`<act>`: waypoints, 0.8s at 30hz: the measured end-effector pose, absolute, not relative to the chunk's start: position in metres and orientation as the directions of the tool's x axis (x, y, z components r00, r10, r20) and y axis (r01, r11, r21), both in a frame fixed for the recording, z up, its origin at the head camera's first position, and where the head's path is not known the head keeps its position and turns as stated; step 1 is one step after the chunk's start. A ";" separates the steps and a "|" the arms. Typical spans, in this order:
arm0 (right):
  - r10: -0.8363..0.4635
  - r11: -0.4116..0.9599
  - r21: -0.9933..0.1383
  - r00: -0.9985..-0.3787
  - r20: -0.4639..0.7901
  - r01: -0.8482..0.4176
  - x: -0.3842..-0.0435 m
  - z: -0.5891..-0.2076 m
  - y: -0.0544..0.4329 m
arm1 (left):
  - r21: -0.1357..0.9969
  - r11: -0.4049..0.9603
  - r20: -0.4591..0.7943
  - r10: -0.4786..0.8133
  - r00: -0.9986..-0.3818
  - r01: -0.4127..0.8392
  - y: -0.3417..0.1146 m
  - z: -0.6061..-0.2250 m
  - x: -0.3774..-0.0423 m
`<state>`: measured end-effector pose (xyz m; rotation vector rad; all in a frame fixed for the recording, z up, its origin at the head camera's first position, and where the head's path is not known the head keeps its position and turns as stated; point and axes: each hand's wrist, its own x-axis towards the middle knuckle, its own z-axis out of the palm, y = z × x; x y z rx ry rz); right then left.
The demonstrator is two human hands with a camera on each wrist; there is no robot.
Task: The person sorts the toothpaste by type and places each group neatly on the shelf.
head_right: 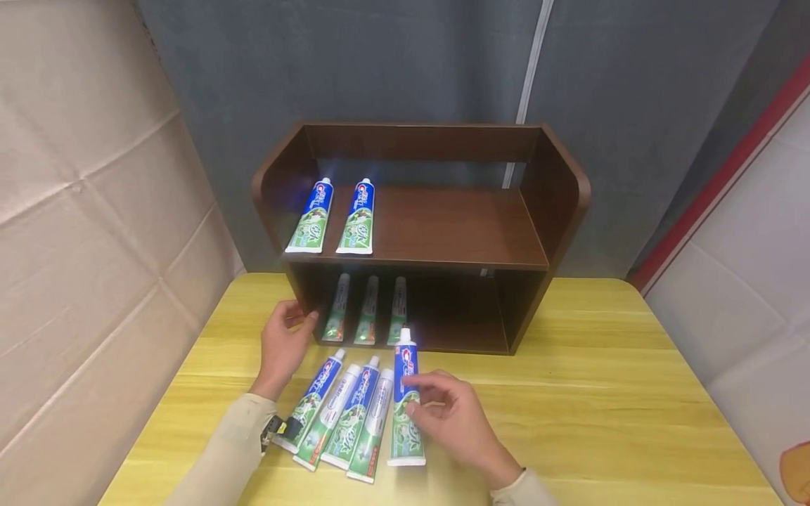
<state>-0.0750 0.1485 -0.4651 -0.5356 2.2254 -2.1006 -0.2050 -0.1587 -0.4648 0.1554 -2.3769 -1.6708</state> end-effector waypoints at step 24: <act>-0.264 0.008 -0.915 -0.883 0.387 -0.403 -0.088 -0.409 0.149 | 0.940 0.336 0.134 -0.213 -0.968 0.056 -0.159 -0.466 -0.206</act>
